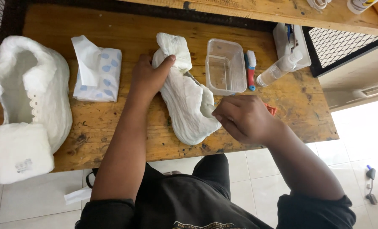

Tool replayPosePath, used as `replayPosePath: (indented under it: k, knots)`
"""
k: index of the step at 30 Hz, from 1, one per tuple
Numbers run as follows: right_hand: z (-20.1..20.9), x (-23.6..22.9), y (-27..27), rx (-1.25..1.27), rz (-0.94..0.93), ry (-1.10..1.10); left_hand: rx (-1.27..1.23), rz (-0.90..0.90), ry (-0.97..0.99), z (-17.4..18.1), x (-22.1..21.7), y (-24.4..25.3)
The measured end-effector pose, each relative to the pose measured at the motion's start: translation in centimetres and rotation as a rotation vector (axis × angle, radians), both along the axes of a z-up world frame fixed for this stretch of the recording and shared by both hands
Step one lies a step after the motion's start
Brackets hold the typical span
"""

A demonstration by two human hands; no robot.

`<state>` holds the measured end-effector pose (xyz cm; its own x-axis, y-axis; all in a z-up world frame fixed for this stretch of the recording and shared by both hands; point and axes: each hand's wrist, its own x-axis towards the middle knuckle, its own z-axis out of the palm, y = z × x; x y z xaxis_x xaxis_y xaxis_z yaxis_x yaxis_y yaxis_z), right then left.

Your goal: Applying adhesive or cleaning solution to the interior of a white sneaker using a small applicator and paper tissues.

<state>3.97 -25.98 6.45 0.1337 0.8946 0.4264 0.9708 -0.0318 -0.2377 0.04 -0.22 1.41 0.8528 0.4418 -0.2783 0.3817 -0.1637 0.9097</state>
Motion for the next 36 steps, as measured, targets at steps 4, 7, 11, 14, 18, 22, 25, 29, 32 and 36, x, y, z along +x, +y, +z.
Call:
replayPosePath:
  k: [4,7,11,14,18,22,25,29,32,36]
  knots:
    - [0.5,0.4,0.3,0.061,0.016,0.087,0.005,0.034,-0.056,-0.1,0.0,-0.4]
    - [0.5,0.8,0.3,0.012,0.004,-0.010,0.015,0.023,-0.047,-0.2,0.1,-0.3]
    - [0.3,1.1,0.4,0.032,0.016,0.003,0.011,0.028,-0.031,-0.5,0.4,-0.2]
    - [-0.1,1.4,0.4,0.014,0.011,-0.060,0.018,0.025,-0.026,-0.2,0.3,-0.2]
    - [0.2,1.0,0.8,0.033,0.031,-0.008,0.018,0.010,-0.006,0.1,0.2,-0.2]
    - [-0.1,1.4,0.6,-0.051,0.009,-0.109,0.015,-0.019,-0.002,-0.3,0.3,0.1]
    - [0.0,1.4,0.8,0.015,0.027,-0.037,0.037,0.011,-0.016,-0.3,0.4,0.1]
    - [0.0,1.5,0.7,0.010,0.025,-0.023,0.026,-0.005,-0.015,-0.6,0.6,0.1]
    - [0.6,2.0,-0.3,0.086,0.032,0.147,0.039,0.011,-0.026,-0.9,0.7,0.2]
    - [-1.6,3.9,-5.5,0.381,-0.100,0.550,0.027,0.009,-0.029,-0.9,0.8,0.3]
